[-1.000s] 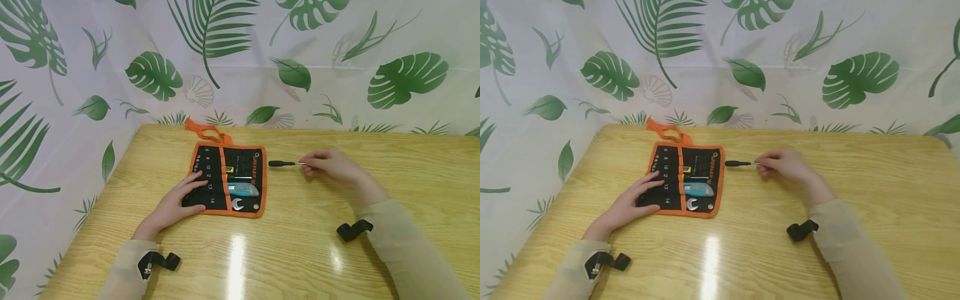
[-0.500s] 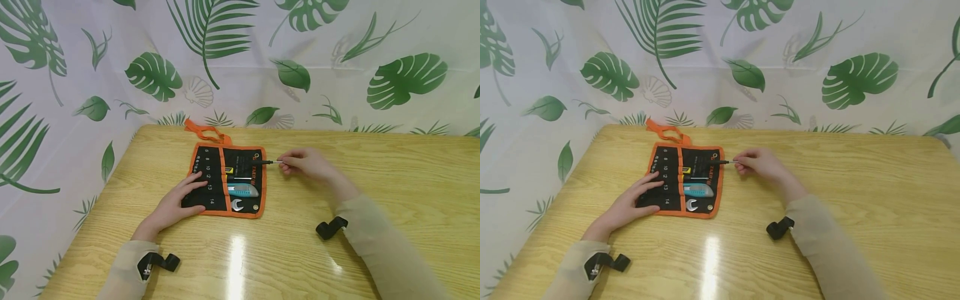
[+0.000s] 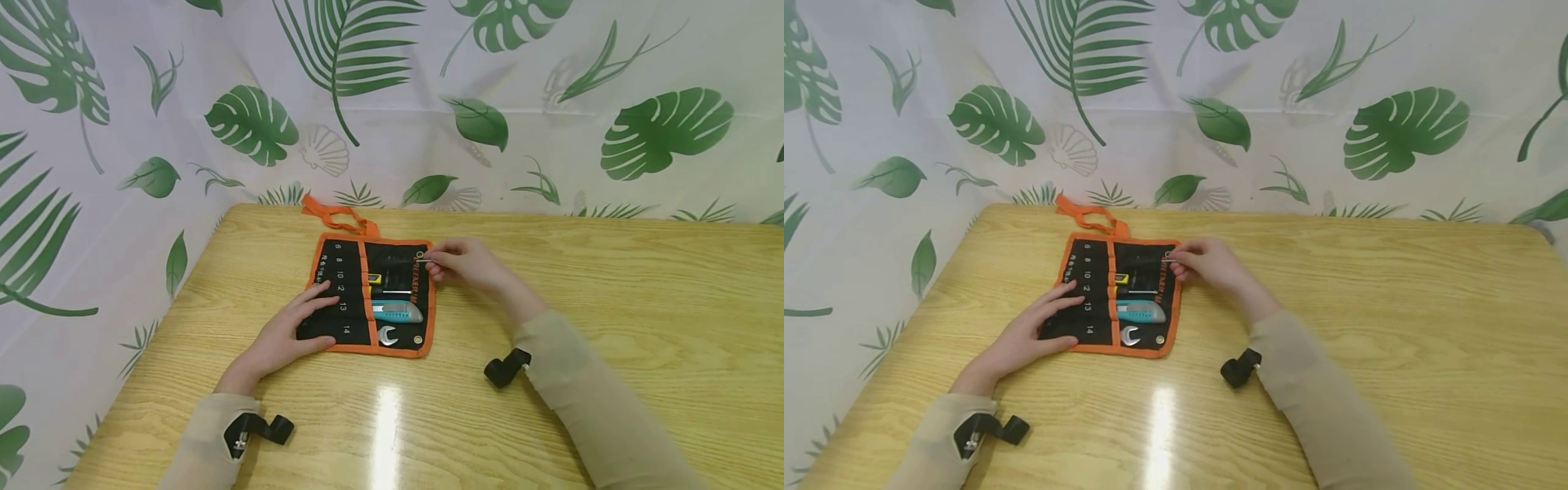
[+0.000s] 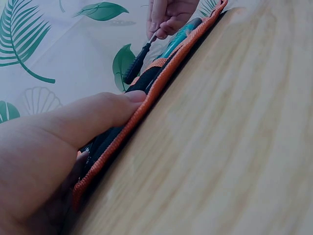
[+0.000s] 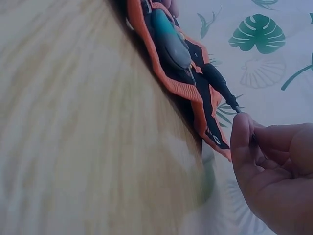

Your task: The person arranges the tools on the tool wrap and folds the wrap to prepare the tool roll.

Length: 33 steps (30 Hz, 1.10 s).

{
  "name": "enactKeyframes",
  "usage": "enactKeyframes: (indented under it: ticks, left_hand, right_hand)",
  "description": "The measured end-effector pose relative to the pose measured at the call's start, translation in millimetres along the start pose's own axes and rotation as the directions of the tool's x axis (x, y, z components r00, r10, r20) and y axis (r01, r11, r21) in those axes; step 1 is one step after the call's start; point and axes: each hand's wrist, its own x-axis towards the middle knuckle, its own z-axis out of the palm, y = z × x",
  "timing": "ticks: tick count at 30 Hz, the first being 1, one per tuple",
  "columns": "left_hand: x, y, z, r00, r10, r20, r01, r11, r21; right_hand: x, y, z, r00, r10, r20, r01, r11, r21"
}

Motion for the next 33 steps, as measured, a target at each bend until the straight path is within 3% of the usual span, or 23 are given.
enactKeyframes:
  ticks: [17,20,24,29,33]
  left_hand:
    - [-0.9,1.5,0.4,1.0,-0.003,-0.001,0.003,1.0,0.007]
    - [-0.9,1.2,0.5,1.0,-0.006,-0.003,0.006,1.0,0.002]
    - [-1.0,0.9,0.5,1.0,-0.004,-0.004,0.004,1.0,0.001]
    - [-0.7,1.1,0.3,1.0,0.001,-0.003,-0.001,1.0,0.002]
    - [-0.1,0.5,0.0,1.0,0.007,-0.003,-0.007,1.0,0.002]
  right_hand:
    - [15.0,2,9,1.0,-0.017,-0.003,0.017,0.992,-0.124]
    - [15.1,2,11,0.999,-0.043,-0.024,0.037,0.98,-0.196]
    - [16.8,0,16,0.993,-0.097,-0.069,0.067,0.936,-0.347]
    - [16.4,-4,21,0.981,-0.159,-0.107,0.076,0.836,-0.543]
    - [17.8,-6,22,0.973,-0.213,-0.093,0.103,0.754,-0.649]
